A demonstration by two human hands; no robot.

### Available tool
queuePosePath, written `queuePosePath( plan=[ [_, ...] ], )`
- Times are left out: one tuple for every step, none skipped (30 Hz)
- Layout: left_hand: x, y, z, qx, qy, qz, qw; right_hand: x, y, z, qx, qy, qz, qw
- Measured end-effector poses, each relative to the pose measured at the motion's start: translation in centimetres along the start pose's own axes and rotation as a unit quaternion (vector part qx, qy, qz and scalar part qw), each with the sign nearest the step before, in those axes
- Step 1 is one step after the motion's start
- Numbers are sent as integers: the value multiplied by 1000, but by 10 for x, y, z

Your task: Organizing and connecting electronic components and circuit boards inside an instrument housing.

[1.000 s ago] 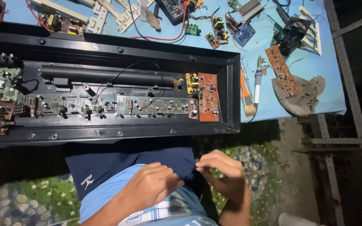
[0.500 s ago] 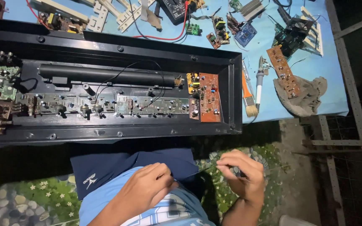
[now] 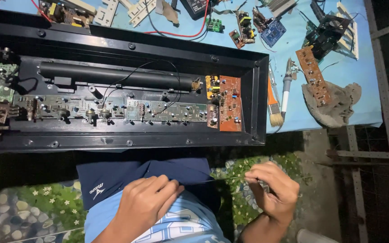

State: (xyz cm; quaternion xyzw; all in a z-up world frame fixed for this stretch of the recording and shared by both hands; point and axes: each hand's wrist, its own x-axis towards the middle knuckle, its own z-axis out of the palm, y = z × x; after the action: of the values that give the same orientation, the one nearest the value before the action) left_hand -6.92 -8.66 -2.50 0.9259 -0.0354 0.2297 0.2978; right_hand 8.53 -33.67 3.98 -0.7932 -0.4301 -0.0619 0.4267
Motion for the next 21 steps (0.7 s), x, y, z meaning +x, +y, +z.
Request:
queuePosePath(
  plan=[
    [1,-1,-1,13,0,-2,1000,0,1,0,-10,0,2,1000],
    [1,-2,-2,26,1,-4,1000,1,3,0,-21,1,5,1000],
    [4,-2,-2,24,-2,-6,1000,2,7,0,-21,-1,8,1000],
    [7,-3,-2,25,9,7,1000,3,11,0,-17,-5,6,1000],
    [11,-4,-2,26,21,21,999,4,15,1,-14,-8,2,1000],
    [17,-1,-4,24,20,21,999,9,15,2,-14,-9,4,1000],
    [23,1,-5,27,35,24,999,14,15,4,-60,-7,10,998],
    [30,3,-7,30,49,27,998,19,14,5,-105,-5,16,994],
    [38,4,-11,29,50,28,998,22,17,5,-106,-5,16,994],
    [46,4,-15,25,63,33,997,25,20,5,-130,-4,-4,992],
    [54,5,-20,21,75,37,996,27,23,5,-153,-5,-24,988],
    [60,3,-22,19,75,36,996,31,25,4,-154,-6,-23,988],
    [66,2,-24,7,94,43,995,33,25,3,-165,2,-23,986],
    [71,0,-26,-5,114,50,992,36,27,2,-177,9,-23,984],
    [72,-2,-23,-6,113,51,992,37,27,1,-178,10,-22,984],
    [72,-4,-20,-27,113,46,992,39,27,0,-178,26,-18,984],
    [73,-6,-17,-47,113,42,992,41,27,-1,-177,42,-14,983],
    [72,-7,-16,-47,113,42,992,41,27,-3,-177,43,-15,983],
    [71,-7,-15,-101,89,18,991,40,26,-4,-184,54,1,981],
    [69,-8,-13,-154,65,-5,986,40,26,-5,-191,66,16,979],
    [68,-7,-13,-155,65,-6,986,40,25,-5,-192,64,16,979]
  ],
)
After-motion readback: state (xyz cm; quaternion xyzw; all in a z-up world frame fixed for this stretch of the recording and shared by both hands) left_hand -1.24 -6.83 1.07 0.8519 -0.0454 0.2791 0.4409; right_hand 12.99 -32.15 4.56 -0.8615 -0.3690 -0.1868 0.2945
